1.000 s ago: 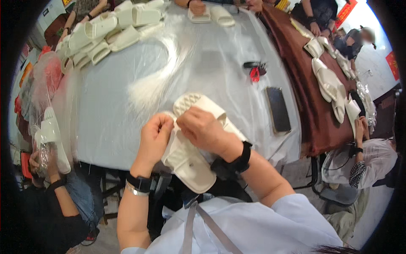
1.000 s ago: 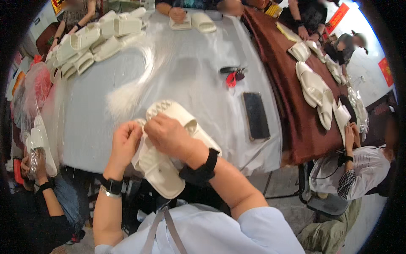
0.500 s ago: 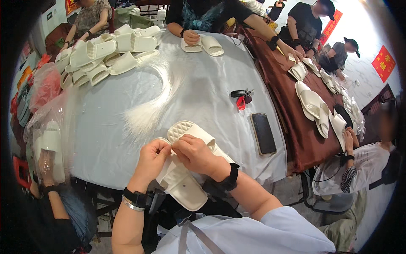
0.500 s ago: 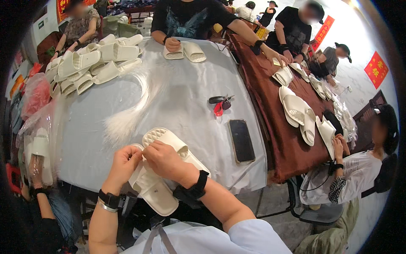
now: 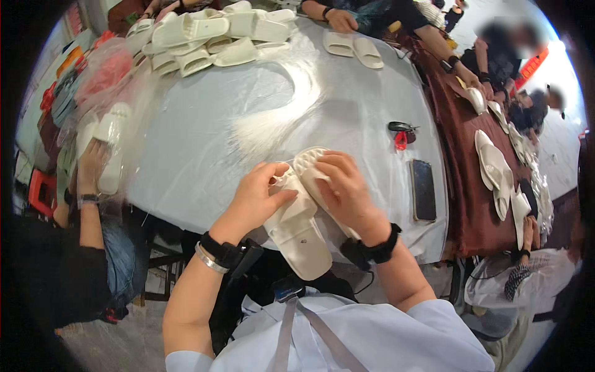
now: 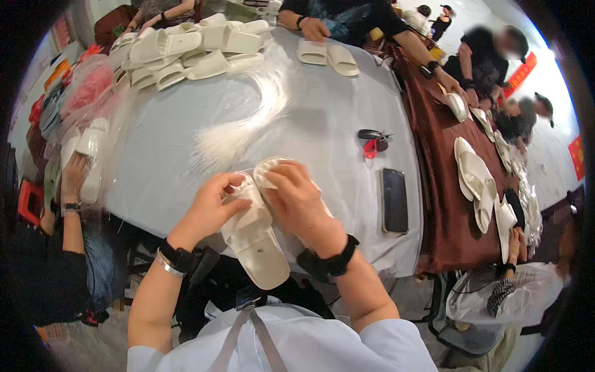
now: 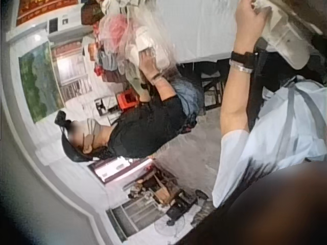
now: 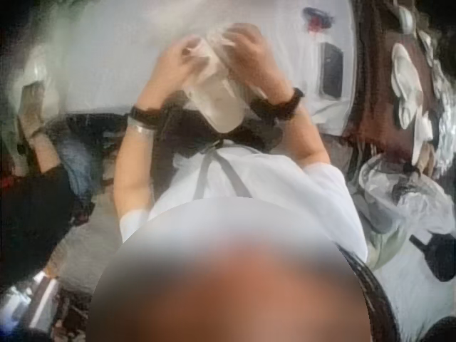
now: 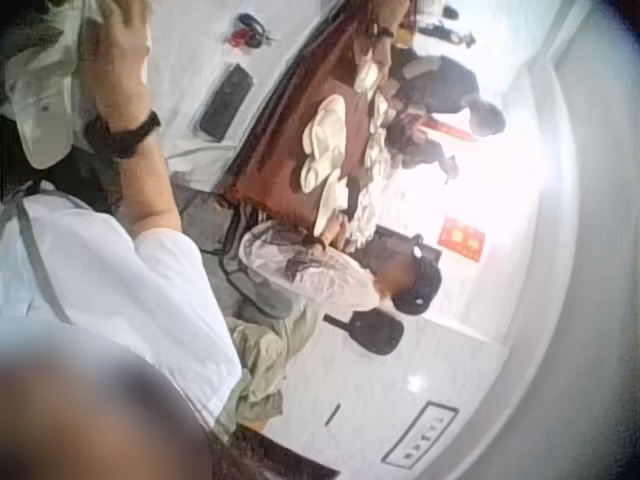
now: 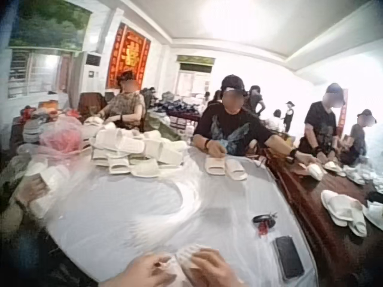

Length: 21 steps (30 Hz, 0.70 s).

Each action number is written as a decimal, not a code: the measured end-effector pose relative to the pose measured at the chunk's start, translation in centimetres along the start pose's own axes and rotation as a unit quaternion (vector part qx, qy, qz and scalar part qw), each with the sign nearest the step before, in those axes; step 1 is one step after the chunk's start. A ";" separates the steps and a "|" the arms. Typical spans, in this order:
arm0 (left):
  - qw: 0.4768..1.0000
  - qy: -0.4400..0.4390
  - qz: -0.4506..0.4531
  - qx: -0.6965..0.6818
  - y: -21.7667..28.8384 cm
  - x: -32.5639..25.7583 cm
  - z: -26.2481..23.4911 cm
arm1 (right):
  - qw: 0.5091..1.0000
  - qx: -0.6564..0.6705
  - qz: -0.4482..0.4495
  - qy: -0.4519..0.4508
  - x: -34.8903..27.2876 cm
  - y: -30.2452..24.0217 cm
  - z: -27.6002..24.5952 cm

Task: Manually cleaning or finishing white sandals by removing excess threads or material.

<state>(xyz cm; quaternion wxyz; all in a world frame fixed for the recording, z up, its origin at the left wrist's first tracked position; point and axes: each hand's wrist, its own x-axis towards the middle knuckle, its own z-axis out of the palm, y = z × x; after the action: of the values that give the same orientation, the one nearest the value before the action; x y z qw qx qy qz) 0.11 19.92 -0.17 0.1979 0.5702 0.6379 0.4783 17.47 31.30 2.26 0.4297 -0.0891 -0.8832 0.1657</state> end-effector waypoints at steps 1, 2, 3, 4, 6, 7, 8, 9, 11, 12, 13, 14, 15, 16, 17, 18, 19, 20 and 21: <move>1.000 -0.003 -0.023 -0.001 -0.5 -0.2 0.0 | 0.999 -0.034 0.001 -0.009 -0.3 0.3 -0.7; 0.999 -0.007 -0.045 -0.002 -0.7 -0.3 -0.2 | 1.000 -0.026 -0.004 -0.012 -1.0 0.5 -1.5; 0.999 -0.004 -0.048 -0.002 -0.5 0.0 -0.3 | 0.997 -0.051 0.039 -0.054 -2.0 0.8 -2.6; 0.995 -0.042 -0.088 -0.003 -0.1 0.3 -0.6 | 0.989 -0.074 0.079 -0.096 -2.7 0.8 -3.1; 0.989 -0.076 -0.130 -0.003 0.5 1.2 -1.0 | 0.986 -0.074 0.094 -0.113 -3.6 0.5 -3.4; 0.981 -0.123 -0.148 -0.030 0.7 1.9 -1.1 | 0.983 -0.078 0.110 -0.128 -4.0 0.3 -3.4; 0.970 -0.169 -0.165 -0.056 0.9 2.4 -0.9 | 0.983 -0.074 0.107 -0.130 -4.2 0.2 -3.2; 0.971 -0.163 -0.166 -0.054 1.1 2.9 -0.5 | 0.987 -0.079 0.090 -0.104 -4.3 0.1 -3.1; 0.974 -0.178 -0.137 -0.021 0.6 3.5 0.0 | 0.992 -0.068 0.060 -0.083 -4.0 -0.6 -2.3; 0.976 -0.168 -0.141 -0.017 0.6 3.7 0.1 | 0.992 -0.024 0.075 -0.097 -4.2 -1.1 -2.1; 0.968 -0.199 -0.140 -0.061 0.7 4.0 0.5 | 0.989 0.017 0.093 -0.112 -4.3 -1.4 -2.0; 0.958 -0.229 -0.139 -0.106 0.7 4.3 0.7 | 0.989 0.022 0.087 -0.114 -4.2 -1.7 -1.9; 0.959 -0.223 -0.143 -0.104 0.7 4.6 1.1 | 0.988 0.020 0.065 -0.137 -4.0 -2.0 -2.0; 0.952 -0.255 -0.156 -0.062 0.7 4.8 1.4 | 0.986 0.017 0.042 -0.161 -4.0 -2.2 -2.0; 0.942 -0.288 -0.170 -0.022 0.6 4.9 1.4 | 0.984 0.014 0.036 -0.171 -4.1 -2.0 -2.2; 0.943 -0.286 -0.172 -0.020 0.9 4.9 1.2 | 0.985 0.016 0.034 -0.171 -4.2 -2.0 -2.6; 0.936 -0.301 -0.177 -0.050 1.1 4.8 1.1 | 0.983 0.024 0.038 -0.175 -4.2 -2.2 -3.2; 0.927 -0.318 -0.182 -0.079 1.3 4.8 1.0 | 0.982 0.031 0.043 -0.180 -4.0 -2.4 -3.8; 0.928 -0.315 -0.185 -0.076 1.0 4.7 0.5 | 0.989 0.039 0.032 -0.136 -3.6 -2.7 -4.4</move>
<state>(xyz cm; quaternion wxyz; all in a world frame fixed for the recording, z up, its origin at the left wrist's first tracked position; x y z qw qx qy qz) -0.26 24.29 1.82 0.5166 0.5470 0.5982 0.2758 23.08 28.68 3.20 0.3028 -0.0770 -0.9230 0.2247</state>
